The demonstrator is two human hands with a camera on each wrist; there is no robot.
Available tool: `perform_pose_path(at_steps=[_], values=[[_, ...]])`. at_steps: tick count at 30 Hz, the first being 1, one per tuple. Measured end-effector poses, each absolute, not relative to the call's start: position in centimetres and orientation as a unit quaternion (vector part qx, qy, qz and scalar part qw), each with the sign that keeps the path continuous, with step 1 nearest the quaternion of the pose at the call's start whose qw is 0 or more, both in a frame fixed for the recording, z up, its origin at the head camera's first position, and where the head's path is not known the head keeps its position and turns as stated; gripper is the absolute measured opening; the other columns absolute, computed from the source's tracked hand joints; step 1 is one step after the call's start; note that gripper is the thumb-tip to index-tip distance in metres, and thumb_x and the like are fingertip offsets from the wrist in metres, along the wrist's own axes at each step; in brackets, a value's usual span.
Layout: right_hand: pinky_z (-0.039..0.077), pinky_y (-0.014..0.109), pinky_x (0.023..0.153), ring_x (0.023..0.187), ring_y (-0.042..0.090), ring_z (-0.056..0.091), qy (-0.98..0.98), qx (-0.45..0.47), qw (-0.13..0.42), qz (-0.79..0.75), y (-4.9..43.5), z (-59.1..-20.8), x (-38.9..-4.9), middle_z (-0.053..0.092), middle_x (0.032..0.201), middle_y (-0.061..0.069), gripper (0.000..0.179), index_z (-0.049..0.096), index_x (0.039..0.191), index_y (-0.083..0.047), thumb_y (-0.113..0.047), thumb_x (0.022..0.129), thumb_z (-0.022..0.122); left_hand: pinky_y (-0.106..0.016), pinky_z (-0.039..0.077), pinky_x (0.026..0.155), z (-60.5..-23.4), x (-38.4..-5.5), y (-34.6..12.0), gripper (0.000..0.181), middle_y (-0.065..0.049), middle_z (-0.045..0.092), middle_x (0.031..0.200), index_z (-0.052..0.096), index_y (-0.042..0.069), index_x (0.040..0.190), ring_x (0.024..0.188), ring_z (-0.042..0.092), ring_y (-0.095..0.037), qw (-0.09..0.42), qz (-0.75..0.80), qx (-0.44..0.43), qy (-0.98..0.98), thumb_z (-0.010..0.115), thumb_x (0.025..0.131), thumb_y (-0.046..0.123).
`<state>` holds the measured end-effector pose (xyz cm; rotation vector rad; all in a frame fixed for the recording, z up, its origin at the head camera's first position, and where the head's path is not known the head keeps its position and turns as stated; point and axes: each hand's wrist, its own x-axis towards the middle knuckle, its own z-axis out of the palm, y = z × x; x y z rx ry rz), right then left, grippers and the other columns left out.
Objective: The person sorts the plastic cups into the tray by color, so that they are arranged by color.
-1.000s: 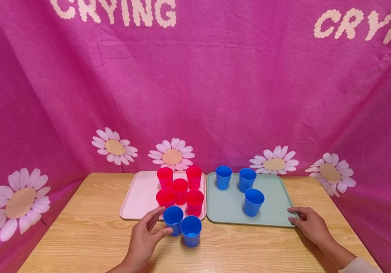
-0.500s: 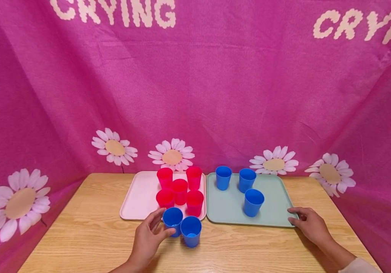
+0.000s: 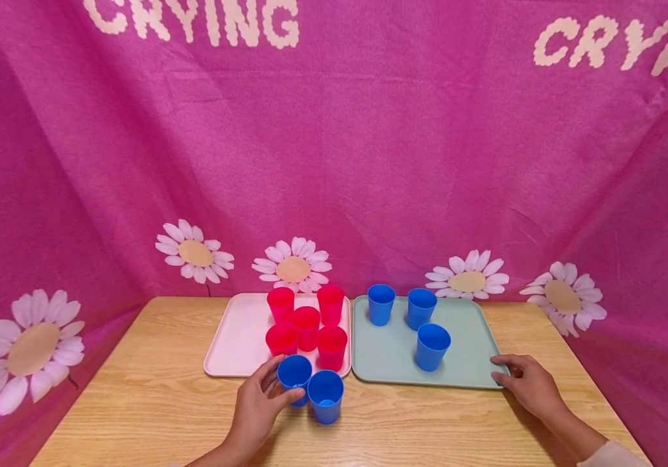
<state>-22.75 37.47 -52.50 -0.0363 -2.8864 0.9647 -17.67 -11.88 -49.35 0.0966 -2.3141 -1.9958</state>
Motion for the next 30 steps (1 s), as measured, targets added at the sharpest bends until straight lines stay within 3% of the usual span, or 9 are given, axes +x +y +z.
perform_pose_path(at_steps=[15,21,30], values=[[0.041,0.032,0.072,0.086,0.023,0.049,-0.947,-0.007,0.055,0.316,37.5,-52.8,-22.8,0.059,0.094,0.009,0.031,0.074,0.118,0.000,-0.011,0.090,0.077,-0.040,0.050,0.100,-48.4,-17.1,-12.5,0.073,-0.024,0.058,0.144,0.057,-0.002,0.143,0.131,0.058,-0.042,0.037,-0.641,0.045,-0.765,0.089,0.079,0.008],[0.041,0.033,0.072,0.086,0.023,0.049,-0.948,-0.006,0.058,0.312,37.7,-53.0,-23.0,0.059,0.094,0.010,0.030,0.074,0.118,0.000,-0.011,0.090,0.078,-0.042,0.044,0.107,-46.3,-16.8,-13.0,0.072,-0.022,0.060,0.142,0.056,0.001,0.145,0.134,0.056,-0.039,0.037,-0.645,0.041,-0.763,0.088,0.081,0.010],[0.042,0.034,0.073,0.086,0.023,0.050,-0.948,-0.005,0.062,0.312,37.8,-53.1,-23.0,0.061,0.096,0.011,0.030,0.074,0.117,-0.001,-0.012,0.090,0.078,-0.044,0.048,0.102,-41.4,-17.4,-13.2,0.065,-0.020,0.059,0.144,0.057,0.003,0.144,0.132,0.058,-0.042,0.036,-0.633,0.013,-0.773,0.085,0.085,0.011]])
